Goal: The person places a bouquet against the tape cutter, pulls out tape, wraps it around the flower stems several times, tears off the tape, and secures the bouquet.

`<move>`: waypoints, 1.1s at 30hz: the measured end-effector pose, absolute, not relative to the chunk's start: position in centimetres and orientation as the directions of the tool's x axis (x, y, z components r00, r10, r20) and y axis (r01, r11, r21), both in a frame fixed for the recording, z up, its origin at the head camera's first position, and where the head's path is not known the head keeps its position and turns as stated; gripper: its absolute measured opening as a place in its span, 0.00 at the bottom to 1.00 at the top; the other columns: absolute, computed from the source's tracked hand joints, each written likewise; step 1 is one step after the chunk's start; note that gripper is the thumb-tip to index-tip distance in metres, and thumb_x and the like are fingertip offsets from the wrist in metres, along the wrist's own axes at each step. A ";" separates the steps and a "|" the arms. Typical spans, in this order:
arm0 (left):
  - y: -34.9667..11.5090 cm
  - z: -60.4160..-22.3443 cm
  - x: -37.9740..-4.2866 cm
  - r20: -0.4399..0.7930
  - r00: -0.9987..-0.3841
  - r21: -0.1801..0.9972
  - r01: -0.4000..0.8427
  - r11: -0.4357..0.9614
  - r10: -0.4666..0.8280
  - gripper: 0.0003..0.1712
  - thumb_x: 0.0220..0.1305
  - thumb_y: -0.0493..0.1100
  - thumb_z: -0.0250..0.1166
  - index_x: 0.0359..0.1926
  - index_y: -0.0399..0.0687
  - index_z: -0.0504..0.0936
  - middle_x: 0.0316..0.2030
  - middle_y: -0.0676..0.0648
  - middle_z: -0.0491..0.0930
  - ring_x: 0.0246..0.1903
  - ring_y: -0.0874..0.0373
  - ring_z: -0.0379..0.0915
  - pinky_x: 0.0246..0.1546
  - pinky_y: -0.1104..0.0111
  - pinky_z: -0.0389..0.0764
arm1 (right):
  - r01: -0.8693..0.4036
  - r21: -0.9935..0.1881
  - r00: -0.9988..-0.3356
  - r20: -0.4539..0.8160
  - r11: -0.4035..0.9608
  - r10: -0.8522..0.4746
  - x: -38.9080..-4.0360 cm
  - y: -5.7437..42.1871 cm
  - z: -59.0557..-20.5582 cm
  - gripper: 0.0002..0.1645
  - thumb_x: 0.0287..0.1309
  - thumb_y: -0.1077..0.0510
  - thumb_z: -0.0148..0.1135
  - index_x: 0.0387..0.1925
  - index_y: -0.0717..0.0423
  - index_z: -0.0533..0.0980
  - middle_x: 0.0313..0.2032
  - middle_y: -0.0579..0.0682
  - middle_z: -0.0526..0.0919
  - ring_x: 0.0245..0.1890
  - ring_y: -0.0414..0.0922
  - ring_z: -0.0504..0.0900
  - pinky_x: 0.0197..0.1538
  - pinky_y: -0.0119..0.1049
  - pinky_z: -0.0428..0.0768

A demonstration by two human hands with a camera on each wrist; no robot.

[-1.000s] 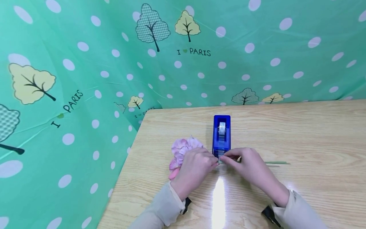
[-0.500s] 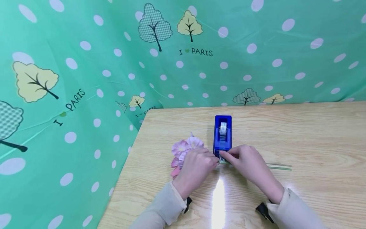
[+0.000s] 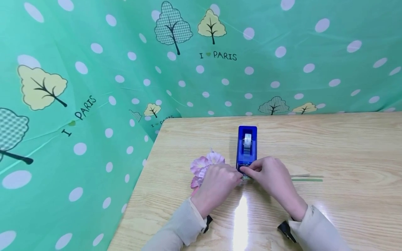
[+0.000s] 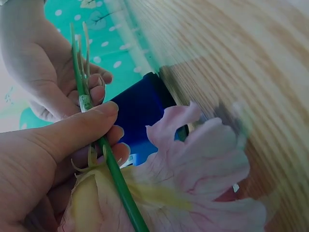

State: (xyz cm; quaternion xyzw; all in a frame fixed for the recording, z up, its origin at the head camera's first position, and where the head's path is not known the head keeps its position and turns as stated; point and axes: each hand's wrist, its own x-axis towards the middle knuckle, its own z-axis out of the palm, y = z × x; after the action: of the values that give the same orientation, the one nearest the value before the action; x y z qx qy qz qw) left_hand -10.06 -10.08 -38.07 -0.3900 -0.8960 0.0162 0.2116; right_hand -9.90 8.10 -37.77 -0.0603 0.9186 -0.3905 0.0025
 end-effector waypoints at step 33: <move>-9.6 -38.9 -10.3 0.336 -0.663 -0.140 0.668 0.731 0.670 0.10 0.61 0.55 0.70 0.25 0.60 0.85 0.21 0.62 0.82 0.20 0.68 0.74 0.17 0.78 0.69 | -0.153 -0.679 -0.987 0.135 0.718 -0.084 -10.0 7.9 -38.3 0.08 0.53 0.54 0.75 0.26 0.54 0.88 0.25 0.49 0.89 0.19 0.38 0.74 0.25 0.33 0.70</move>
State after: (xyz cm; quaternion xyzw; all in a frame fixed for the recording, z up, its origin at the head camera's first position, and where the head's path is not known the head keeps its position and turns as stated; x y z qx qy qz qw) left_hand -10.28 -9.64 -38.91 -0.3667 -0.9117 0.0024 0.1851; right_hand -9.96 7.89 -38.35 -0.0641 0.9255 -0.3702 -0.0470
